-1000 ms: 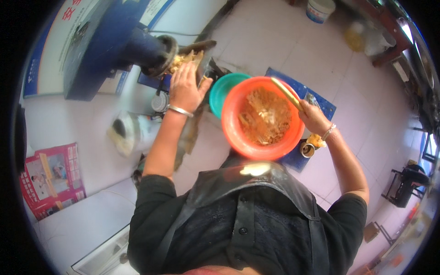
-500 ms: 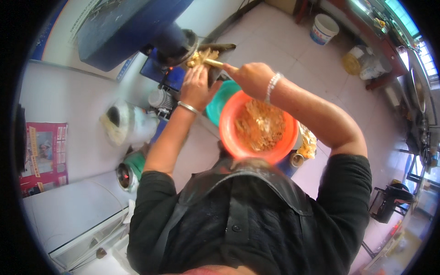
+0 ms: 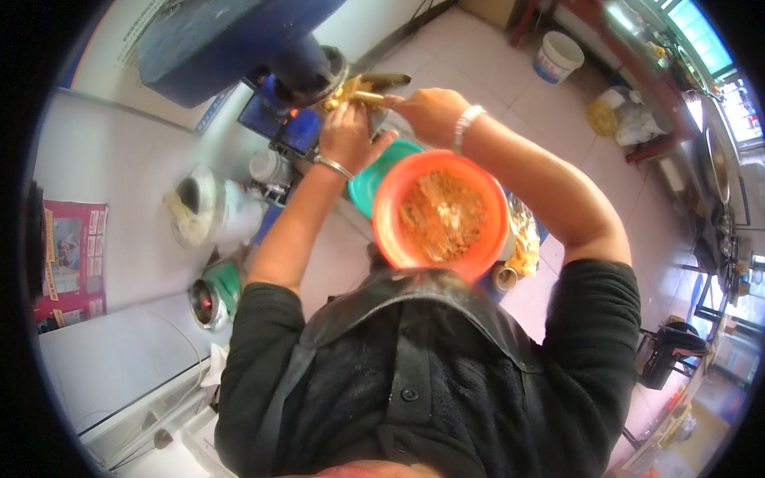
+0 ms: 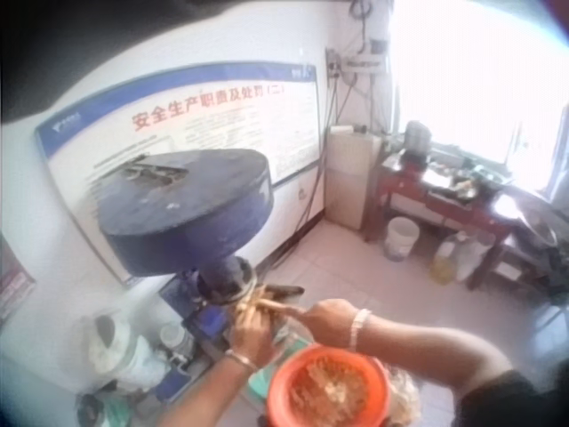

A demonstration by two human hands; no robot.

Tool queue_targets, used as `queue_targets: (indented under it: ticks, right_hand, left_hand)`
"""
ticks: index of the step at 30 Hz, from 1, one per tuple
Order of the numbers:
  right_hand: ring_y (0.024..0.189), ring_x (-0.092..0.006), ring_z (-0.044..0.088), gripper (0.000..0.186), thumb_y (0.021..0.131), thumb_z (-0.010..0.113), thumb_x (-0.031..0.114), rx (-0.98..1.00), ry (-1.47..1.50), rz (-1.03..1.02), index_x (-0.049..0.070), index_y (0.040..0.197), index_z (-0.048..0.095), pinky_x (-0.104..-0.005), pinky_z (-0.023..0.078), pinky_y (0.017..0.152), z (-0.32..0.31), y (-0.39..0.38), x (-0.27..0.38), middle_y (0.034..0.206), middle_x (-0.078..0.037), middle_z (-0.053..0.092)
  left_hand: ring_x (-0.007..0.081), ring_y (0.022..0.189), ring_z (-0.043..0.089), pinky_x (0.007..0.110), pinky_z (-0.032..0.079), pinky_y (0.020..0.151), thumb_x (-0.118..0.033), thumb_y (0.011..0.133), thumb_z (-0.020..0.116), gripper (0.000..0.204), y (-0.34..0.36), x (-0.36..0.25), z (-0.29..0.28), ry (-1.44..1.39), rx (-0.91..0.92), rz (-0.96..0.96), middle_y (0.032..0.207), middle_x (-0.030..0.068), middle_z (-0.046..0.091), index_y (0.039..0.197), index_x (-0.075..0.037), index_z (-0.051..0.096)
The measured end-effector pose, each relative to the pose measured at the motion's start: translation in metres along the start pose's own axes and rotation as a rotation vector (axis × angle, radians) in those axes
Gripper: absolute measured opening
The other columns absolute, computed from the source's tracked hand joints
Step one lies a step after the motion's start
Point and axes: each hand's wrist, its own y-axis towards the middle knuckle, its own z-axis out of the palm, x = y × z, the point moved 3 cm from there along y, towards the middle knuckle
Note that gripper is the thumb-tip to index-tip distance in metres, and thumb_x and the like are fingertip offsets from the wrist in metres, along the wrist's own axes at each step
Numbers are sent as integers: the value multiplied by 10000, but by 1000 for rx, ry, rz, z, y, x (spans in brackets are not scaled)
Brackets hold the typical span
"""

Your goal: The person operates a food extruder, feeding a dough-like mixture into the machine with a wooden stick and collecting the extruded strands into an orange bowl. They repeatedly scoop the mixture, guide it into the hopper, and manage the output strands with their hands and the stick.

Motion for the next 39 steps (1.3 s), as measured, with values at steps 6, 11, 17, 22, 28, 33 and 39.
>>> queue_targets:
  ticks: [6,11,17,22,28,33,39]
  right_hand:
    - [662,-329,671,588,879,478,41,17,51,104,152,1454,430,-435,521,574,10,18,-7,709,-182,653]
    - [677,-338,669,659,836,565,49,54,38,10,53,1467,373,-432,525,591,18,40,11,718,-193,650]
    - [677,-337,670,645,848,561,52,35,-41,-37,84,1467,385,-420,532,594,21,43,11,724,-188,656]
    - [669,-340,672,611,875,521,54,12,51,75,183,1463,416,-430,532,576,-9,15,-6,711,-180,650]
    - [644,-324,665,641,861,550,48,40,19,59,121,1475,385,-427,523,559,12,27,8,688,-179,634]
    - [693,-348,682,602,855,531,58,45,37,8,104,1443,407,-450,537,592,21,34,14,751,-179,669]
    - [668,-328,668,646,860,542,43,4,31,-33,110,1481,374,-426,528,599,8,24,5,720,-182,643]
  left_hand:
    - [355,1036,595,436,483,917,-537,766,714,703,3,-3,3,3,-71,15,1049,229,611,1068,83,583]
    - [347,974,593,432,501,867,-517,762,706,664,0,-4,7,-7,-141,23,978,189,602,1077,56,592]
    - [332,923,589,441,492,833,-513,759,711,690,5,-1,9,-30,-114,35,966,180,601,1107,67,576]
    - [366,961,588,451,483,860,-569,762,696,783,-1,2,5,0,-53,17,1004,231,598,1111,116,551]
    - [376,1308,453,477,327,1101,-600,812,631,827,2,-5,7,20,138,-49,1303,277,547,1221,116,558]
    - [394,1236,492,444,365,1075,-583,818,626,789,5,-3,10,-1,188,-34,1224,276,564,1182,114,563]
    - [401,1208,500,475,355,1077,-563,830,622,776,-8,5,3,9,-41,-14,1193,265,572,1190,118,533]
